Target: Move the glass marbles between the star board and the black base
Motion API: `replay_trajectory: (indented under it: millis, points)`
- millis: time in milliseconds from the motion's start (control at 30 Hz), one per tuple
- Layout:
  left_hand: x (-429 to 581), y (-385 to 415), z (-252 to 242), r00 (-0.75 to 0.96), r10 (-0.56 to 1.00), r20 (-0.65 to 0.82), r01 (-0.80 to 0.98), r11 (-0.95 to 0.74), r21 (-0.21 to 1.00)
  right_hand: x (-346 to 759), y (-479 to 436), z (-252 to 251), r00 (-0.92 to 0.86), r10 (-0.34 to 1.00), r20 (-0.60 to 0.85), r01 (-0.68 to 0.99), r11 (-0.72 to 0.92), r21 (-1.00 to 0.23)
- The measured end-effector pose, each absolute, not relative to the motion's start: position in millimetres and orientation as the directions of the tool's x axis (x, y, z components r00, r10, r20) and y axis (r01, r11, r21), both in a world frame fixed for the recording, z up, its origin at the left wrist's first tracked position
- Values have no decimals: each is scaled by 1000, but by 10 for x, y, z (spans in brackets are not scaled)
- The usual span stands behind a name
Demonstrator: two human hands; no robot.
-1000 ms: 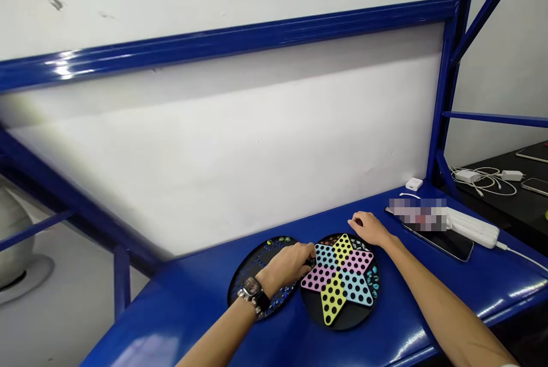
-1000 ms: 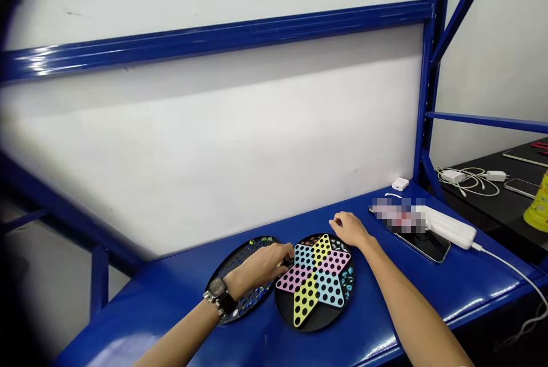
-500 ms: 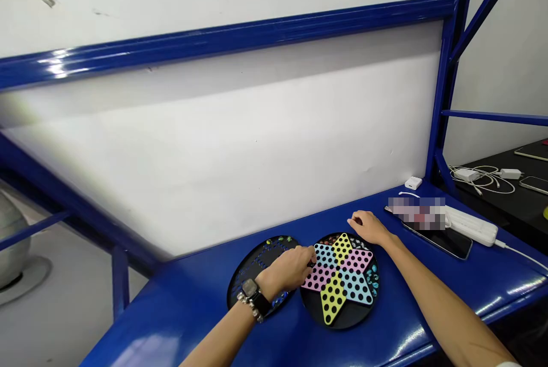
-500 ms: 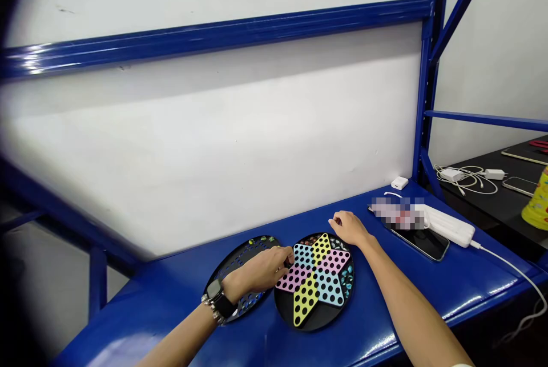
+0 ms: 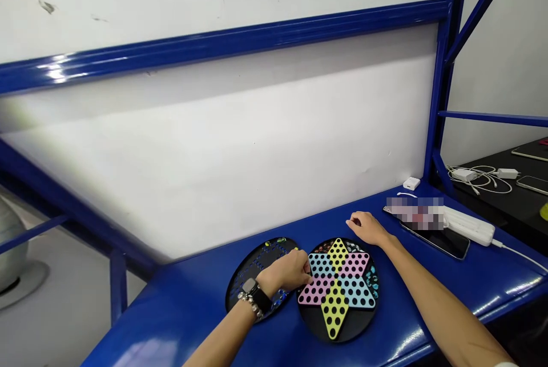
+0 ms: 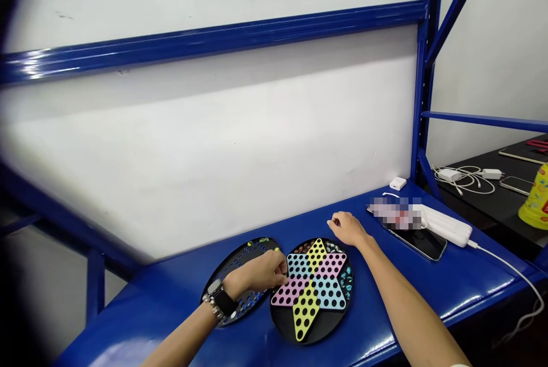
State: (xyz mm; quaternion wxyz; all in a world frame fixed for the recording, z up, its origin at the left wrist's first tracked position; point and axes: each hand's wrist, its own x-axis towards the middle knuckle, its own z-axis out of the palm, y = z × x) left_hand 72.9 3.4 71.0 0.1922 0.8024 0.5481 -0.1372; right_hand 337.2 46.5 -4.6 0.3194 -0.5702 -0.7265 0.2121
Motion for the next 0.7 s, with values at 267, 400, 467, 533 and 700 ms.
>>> replay_trajectory:
  millis: [267,400,467,533,700]
  points:
    - [644,75,742,466,713,-524,882,-419,214,3374,478,-68,-140,964,225,697,258,-669]
    - [691,0,773,446,714,-540,889,-426,170,3372,481,-74,-142,963,230,697,262,-667]
    - [693,-32,793,443,724,-528,888,-433,153,3374,482,-77,-141,963,228,697,260,-668]
    - [656,-30,829,451,730,-513,885,-441,149,3378,484,-81,-141,964,225,697,258,-669]
    - [333,171,895,452,803,-388,892,-410,188,3381,486,-88,-146,965,220,696,258,-670]
